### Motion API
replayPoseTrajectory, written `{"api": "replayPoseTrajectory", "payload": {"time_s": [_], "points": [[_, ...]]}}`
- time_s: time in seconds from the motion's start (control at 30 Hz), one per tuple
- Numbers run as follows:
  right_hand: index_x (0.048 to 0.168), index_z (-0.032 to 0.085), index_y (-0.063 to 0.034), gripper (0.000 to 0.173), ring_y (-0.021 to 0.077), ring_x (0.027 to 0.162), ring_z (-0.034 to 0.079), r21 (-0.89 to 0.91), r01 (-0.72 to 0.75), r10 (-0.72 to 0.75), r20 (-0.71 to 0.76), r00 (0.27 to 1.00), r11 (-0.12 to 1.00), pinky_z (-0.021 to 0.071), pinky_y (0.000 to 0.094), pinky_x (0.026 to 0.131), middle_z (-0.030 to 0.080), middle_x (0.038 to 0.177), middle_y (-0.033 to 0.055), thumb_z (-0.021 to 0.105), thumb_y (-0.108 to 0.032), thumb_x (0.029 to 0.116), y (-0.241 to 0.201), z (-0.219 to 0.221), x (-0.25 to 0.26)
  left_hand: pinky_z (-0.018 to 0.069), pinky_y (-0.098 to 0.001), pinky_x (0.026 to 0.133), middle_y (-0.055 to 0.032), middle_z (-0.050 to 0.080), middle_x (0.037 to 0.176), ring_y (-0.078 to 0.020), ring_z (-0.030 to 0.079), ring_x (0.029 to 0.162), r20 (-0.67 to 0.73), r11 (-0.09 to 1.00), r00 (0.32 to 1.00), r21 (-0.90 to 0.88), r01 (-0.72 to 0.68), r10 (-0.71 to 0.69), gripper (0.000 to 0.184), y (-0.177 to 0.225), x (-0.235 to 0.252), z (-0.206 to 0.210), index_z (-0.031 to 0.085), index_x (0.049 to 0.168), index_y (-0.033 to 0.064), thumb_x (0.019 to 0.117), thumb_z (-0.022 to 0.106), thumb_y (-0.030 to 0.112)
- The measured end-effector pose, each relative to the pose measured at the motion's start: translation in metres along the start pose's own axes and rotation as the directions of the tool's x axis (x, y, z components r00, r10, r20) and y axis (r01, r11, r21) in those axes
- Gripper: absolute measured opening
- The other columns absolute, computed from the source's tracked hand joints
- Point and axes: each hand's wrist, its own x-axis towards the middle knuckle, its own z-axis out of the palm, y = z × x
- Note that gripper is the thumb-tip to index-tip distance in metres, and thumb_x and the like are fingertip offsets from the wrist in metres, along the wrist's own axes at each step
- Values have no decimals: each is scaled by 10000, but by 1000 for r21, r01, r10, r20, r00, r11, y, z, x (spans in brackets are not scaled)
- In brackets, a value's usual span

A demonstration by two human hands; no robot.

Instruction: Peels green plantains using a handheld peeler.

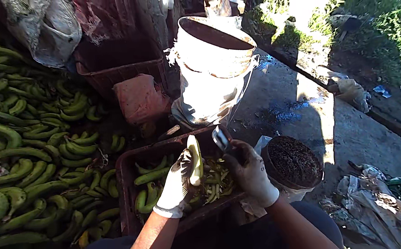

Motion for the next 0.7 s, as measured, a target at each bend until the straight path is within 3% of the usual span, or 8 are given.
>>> {"api": "replayPoseTrajectory", "payload": {"time_s": [0.07, 0.13, 0.2, 0.3, 0.37, 0.5, 0.6, 0.7], "points": [[1273, 656, -77, 497, 95, 1030, 686, 28, 93, -96, 146, 985, 995, 600, 331, 922, 712, 1146, 32, 758, -410, 918, -11, 15, -25, 597, -331, 716, -106, 675, 1010, -178, 678, 846, -104, 996, 991, 0, -88, 88, 354, -2, 2, -1, 542, 1340, 52, 1117, 351, 249], [1200, 702, -95, 439, 116, 1059, 678, -27, 243, -230, 231, 945, 970, 581, 339, 942, 716, 1131, 39, 738, -438, 929, -12, 28, -40, 602, -348, 774, -125, 679, 1050, -190, 688, 888, -150, 991, 980, 34, -130, 133, 356, -1, -1, -1, 514, 1371, 22, 1112, 350, 202], [1178, 716, -111, 411, 144, 1088, 673, -51, 322, -301, 243, 922, 945, 565, 361, 962, 716, 1139, 52, 721, -444, 937, -8, 31, -38, 603, -330, 791, -108, 679, 1038, -169, 687, 893, -53, 977, 986, 153, -149, 159, 338, 5, -8, -4, 534, 1327, -8, 1090, 361, 161], [1192, 734, -126, 386, 153, 1099, 669, -36, 251, -242, 165, 956, 967, 559, 384, 982, 718, 1159, 47, 728, -415, 936, -2, 23, -14, 600, -298, 790, -58, 694, 1020, -124, 682, 890, 167, 945, 981, 294, -141, 94, 303, 19, -13, -8, 608, 1274, 34, 1054, 461, 181], [1172, 746, -148, 364, 136, 1065, 679, -61, 133, -128, 79, 989, 989, 572, 385, 956, 725, 1137, 25, 709, -433, 947, 4, 15, 5, 590, -287, 796, -45, 692, 1034, -111, 672, 902, 218, 944, 976, 321, -79, 8, 306, 20, -13, -5, 634, 1270, 80, 1068, 472, 243], [1206, 723, -182, 371, 93, 1035, 683, -48, -83, 79, -72, 994, 995, 578, 364, 936, 719, 1130, 2, 655, -463, 974, 17, -3, 19, 599, -309, 713, -114, 691, 1014, -167, 682, 837, 197, 994, 978, 98, 55, -73, 342, 8, -9, 3, 582, 1329, 60, 1095, 436, 263], [1211, 709, -123, 420, 88, 1016, 686, -21, 43, -44, -53, 998, 999, 596, 330, 907, 720, 1112, 14, 670, -463, 968, 7, 0, 2, 608, -346, 754, -171, 697, 1102, -217, 704, 903, 107, 990, 994, -138, 9, 5, 328, 2, -2, 0, 530, 1349, 25, 1097, 412, 198], [1223, 713, -105, 423, 126, 1087, 669, -24, 185, -183, 70, 981, 982, 576, 350, 961, 710, 1157, 37, 699, -436, 959, -2, 15, -23, 612, -362, 802, -130, 686, 1080, -212, 701, 952, -28, 939, 998, -338, -59, 53, 281, 2, 4, -4, 538, 1277, 59, 1109, 360, 197]]}}
